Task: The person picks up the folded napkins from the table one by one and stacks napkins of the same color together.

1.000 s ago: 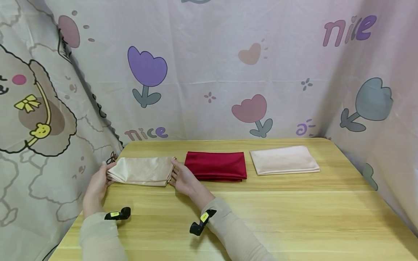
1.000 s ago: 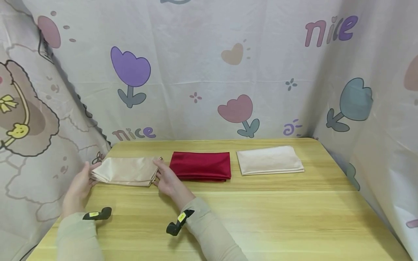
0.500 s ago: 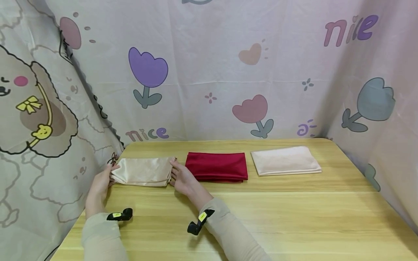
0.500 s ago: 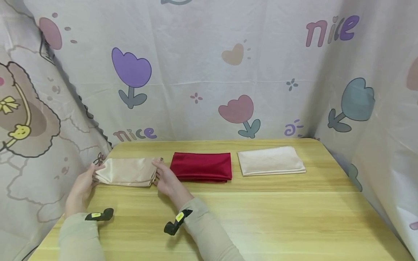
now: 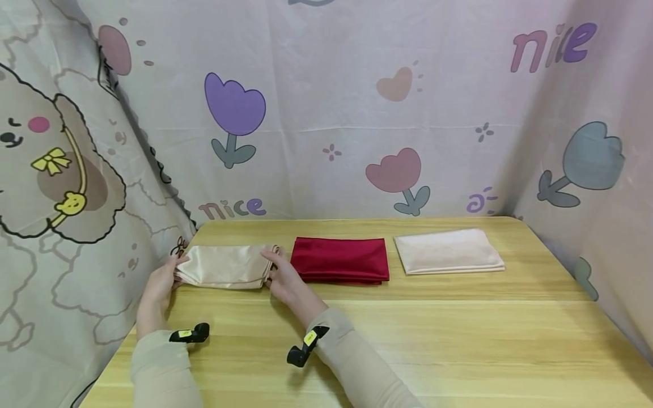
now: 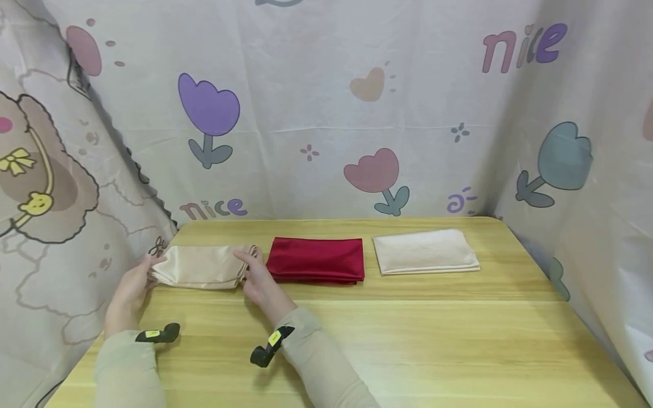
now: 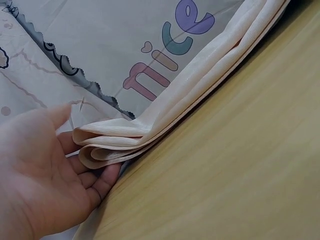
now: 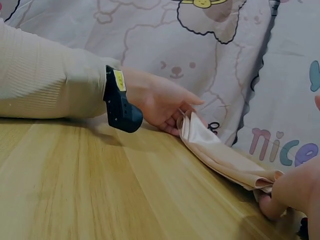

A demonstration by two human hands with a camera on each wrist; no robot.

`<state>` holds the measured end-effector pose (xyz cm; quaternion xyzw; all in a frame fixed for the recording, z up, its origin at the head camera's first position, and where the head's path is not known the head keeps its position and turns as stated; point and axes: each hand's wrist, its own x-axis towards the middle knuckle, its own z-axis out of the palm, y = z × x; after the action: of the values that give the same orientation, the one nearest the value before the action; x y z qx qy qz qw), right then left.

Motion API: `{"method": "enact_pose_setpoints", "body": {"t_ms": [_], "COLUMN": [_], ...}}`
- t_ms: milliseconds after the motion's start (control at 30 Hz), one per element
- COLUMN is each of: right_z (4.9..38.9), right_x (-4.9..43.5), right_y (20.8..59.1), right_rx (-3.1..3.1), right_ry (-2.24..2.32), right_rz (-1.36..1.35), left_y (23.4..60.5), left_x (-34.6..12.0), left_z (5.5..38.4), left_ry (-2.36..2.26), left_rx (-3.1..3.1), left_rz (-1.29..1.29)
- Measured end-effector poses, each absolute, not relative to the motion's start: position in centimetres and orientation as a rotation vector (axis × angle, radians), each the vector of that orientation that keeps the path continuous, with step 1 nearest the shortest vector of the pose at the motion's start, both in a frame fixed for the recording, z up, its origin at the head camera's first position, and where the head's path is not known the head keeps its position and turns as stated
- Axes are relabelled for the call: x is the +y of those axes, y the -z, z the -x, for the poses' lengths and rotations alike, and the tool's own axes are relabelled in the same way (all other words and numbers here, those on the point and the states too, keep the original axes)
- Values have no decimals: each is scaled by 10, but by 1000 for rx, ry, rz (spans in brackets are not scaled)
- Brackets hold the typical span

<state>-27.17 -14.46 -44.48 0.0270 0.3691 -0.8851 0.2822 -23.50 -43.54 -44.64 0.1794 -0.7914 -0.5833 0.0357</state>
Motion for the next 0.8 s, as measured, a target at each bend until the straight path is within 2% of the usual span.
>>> {"method": "enact_pose_setpoints", "body": {"t_ms": [500, 800], "right_z": [280, 279], "right_x": [-149, -153], "right_y": [445, 447], "right_rx": [974, 1302], "right_ry": [2368, 2221], "right_rz": [-96, 56], "left_y": [446, 446], "left_x": [-432, -431], "left_z": [237, 237], "left_ry": [1705, 1682], "left_rx": [-2498, -2545], "left_rz": [-602, -611]}}
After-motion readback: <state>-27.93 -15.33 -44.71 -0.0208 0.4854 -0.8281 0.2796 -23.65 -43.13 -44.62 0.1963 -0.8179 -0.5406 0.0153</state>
